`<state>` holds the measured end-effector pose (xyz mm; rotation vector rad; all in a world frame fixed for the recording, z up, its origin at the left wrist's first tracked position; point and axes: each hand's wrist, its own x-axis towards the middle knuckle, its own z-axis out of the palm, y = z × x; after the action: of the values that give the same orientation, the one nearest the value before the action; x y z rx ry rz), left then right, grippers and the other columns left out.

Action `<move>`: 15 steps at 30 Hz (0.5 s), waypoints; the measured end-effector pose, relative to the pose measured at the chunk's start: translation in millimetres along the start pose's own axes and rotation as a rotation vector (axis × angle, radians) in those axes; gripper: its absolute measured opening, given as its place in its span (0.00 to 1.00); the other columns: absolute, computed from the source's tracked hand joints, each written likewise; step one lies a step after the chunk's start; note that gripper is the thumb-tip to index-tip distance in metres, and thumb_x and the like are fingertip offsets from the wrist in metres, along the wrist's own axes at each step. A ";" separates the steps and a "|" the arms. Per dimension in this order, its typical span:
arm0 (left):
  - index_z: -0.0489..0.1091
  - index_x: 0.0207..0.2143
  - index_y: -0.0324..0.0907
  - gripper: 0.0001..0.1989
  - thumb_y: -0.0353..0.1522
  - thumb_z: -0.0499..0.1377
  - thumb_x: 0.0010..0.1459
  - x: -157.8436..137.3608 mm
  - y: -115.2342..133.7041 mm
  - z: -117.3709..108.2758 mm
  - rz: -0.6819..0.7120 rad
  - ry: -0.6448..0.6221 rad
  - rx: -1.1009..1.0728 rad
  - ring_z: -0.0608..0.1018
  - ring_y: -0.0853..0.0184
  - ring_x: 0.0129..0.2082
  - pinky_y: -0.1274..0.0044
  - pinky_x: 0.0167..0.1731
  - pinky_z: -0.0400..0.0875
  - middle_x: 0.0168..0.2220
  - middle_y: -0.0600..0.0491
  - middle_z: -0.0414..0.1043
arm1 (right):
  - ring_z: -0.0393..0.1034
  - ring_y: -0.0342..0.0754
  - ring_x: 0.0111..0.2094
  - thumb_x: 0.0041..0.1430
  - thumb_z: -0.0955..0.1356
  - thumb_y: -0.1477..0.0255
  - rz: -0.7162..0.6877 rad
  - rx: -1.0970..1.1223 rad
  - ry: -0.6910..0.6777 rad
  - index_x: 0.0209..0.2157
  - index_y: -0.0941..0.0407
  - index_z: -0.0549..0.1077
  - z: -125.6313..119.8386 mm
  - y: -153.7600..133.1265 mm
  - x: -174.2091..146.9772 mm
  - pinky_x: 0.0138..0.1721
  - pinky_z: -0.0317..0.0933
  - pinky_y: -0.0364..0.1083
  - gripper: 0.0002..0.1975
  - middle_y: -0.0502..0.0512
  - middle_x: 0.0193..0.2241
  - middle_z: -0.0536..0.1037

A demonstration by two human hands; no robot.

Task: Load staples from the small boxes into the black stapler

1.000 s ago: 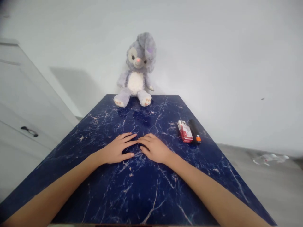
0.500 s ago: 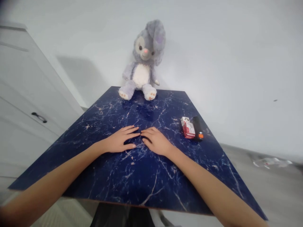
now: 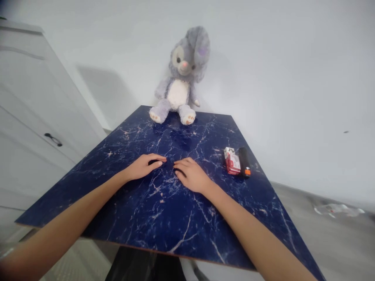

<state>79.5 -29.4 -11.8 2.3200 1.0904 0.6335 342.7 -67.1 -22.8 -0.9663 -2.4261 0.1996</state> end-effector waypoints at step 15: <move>0.75 0.46 0.47 0.14 0.35 0.51 0.67 -5.8 9.3 -5.7 0.189 0.334 0.226 0.69 0.58 0.56 0.59 0.59 0.62 0.52 0.50 0.73 | 0.58 0.71 0.59 0.60 0.63 0.55 0.890 -0.468 0.537 0.62 0.65 0.61 -105.5 62.6 -28.3 0.55 0.55 0.67 0.36 0.73 0.53 0.72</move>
<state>78.0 -37.9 -2.9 2.5963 1.1432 1.0493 451.9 -45.8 36.2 -1.9652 -1.4454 -0.3079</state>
